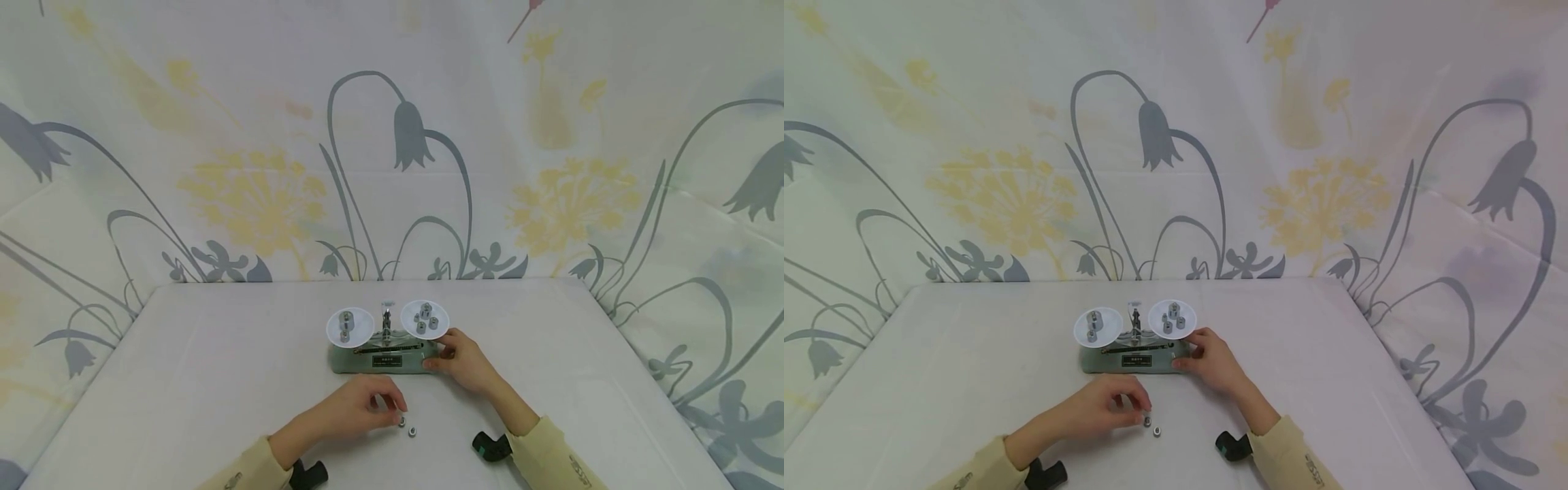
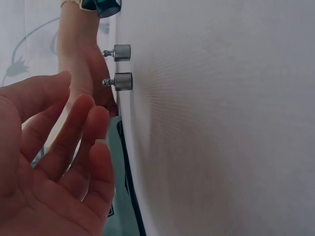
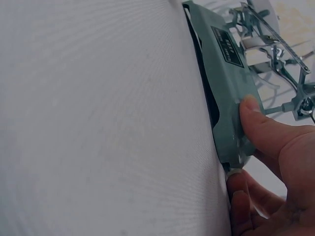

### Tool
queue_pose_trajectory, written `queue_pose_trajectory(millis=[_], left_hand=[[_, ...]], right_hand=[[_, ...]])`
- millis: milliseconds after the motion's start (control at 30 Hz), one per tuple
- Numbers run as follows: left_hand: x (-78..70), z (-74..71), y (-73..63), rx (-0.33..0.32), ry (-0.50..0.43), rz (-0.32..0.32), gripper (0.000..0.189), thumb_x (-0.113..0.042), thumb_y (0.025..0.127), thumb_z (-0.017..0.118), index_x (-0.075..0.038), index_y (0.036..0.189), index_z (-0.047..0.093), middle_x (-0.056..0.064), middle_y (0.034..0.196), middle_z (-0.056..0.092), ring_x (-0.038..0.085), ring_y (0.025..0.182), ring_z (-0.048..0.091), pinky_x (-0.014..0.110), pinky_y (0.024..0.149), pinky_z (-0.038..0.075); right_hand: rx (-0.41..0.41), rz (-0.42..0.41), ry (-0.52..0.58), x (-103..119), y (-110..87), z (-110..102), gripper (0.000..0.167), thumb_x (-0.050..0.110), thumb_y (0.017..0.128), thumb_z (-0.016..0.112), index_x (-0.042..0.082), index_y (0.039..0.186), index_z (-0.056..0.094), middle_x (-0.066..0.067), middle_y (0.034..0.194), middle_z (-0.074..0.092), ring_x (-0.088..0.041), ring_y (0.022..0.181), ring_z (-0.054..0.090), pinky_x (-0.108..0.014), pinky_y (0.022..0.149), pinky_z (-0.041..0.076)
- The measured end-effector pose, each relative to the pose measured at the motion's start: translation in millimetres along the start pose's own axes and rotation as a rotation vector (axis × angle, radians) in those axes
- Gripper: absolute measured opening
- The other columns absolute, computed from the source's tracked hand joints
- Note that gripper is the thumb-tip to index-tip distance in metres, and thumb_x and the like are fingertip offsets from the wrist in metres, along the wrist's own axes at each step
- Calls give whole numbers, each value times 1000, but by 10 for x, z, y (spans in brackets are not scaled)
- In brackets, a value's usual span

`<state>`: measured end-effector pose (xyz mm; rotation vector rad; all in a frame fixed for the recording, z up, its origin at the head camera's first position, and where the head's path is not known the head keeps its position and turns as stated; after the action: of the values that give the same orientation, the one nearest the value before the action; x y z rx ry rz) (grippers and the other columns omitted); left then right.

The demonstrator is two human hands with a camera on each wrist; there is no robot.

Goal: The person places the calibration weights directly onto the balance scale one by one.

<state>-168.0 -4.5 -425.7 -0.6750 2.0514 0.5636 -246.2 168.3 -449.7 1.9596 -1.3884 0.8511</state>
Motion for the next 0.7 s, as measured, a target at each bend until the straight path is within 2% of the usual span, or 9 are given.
queue_pose_trajectory(millis=[100, 333, 500, 700], left_hand=[[1, 24, 19, 13, -1, 0, 7, -16, 92, 73, -13, 99, 73, -5, 94, 69, 3, 87, 60, 22, 74, 49], [34, 85, 61, 45, 14, -34, 11, -8, 91, 71, -17, 97, 73, -14, 93, 66, 2, 87, 57, 21, 75, 49], [32, 125, 78, 79, -12, -55, 16, -2, 89, 72, -17, 96, 73, -11, 93, 66, 1, 88, 60, 21, 76, 50], [12, 151, 90, 105, 0, -48, 14, -1, 88, 73, -13, 95, 73, -10, 92, 67, 1, 86, 59, 20, 76, 49]], right_hand=[[-1, -4, 0, 2, 0, 0, 49, 22, 79, 85, 7, 123, 70, -4, 104, 59, -16, 82, 52, -33, 71, 44], [-5, -7, -6, 12, -8, -3, 49, 22, 79, 85, 7, 123, 70, -4, 105, 59, -15, 81, 53, -32, 71, 45], [-4, -8, 2, 16, -8, -2, 49, 22, 79, 85, 6, 124, 69, -4, 106, 59, -15, 80, 53, -32, 71, 45], [-6, -9, 4, 10, -8, -3, 49, 21, 79, 84, 6, 123, 70, -5, 107, 59, -15, 81, 53, -33, 72, 45]])
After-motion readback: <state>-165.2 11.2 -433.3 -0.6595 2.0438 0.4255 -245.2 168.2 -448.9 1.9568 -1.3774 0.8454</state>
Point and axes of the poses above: each hand's wrist, its own y-axis towards the middle knuckle, its own z-axis out of the palm, x = y × z, the point moved 9 cm from there along y, towards the middle knuckle
